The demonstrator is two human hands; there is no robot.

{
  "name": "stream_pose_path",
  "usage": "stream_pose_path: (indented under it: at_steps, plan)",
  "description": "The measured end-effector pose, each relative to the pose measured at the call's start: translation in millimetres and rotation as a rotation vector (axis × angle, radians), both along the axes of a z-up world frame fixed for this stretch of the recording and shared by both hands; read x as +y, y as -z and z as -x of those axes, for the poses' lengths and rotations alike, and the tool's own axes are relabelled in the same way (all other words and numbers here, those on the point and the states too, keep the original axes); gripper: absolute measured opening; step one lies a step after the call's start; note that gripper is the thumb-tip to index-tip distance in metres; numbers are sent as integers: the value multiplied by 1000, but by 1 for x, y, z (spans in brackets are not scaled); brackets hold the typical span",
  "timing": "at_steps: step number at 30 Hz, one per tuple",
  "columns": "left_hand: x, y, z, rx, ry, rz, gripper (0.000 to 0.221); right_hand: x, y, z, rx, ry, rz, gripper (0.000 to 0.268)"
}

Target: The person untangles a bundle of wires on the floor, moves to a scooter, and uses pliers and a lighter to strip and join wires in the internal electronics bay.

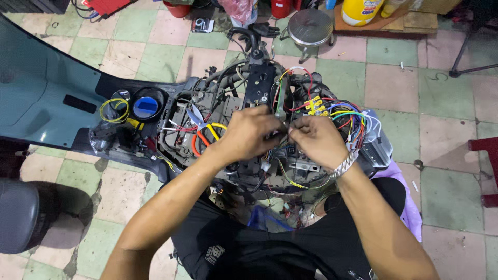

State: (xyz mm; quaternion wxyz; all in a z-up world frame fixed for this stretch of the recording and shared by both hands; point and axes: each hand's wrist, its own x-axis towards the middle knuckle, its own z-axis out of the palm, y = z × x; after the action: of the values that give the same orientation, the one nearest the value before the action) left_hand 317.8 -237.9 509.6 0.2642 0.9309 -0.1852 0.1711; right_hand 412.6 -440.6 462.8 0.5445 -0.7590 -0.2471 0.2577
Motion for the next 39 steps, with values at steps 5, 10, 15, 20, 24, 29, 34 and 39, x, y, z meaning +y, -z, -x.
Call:
stream_pose_path:
  at_steps: [5, 10, 15, 20, 24, 29, 34, 39]
  plan:
    - [1, -2, 1, -149, 55, -172, 30, -5, -2, -8, 225, -92, -80, 14]
    - [14, -12, -15, 260, 148, 381, 35, -5, -20, 9, 34, -49, -84, 11]
    - [18, -6, -36, 587, 158, 497, 34, -5, -44, 20, -310, 17, 198, 12]
    - [17, 3, -45, 662, 162, 626, 33, -6, -46, 22, -483, 2, -2, 12]
    - [18, 5, -50, 760, 149, 714, 31, -9, -42, 23, -586, -11, -59, 13]
    - [8, 3, -44, 681, 141, 761, 31, -10, -43, 23, -542, 14, 14, 14]
    - [-12, -11, -15, 324, 0, 525, 32, -5, -45, 26, -463, 66, 96, 16]
    - [-25, -3, 0, -354, 38, -210, 46, -2, -42, 29, -524, 101, 66, 26]
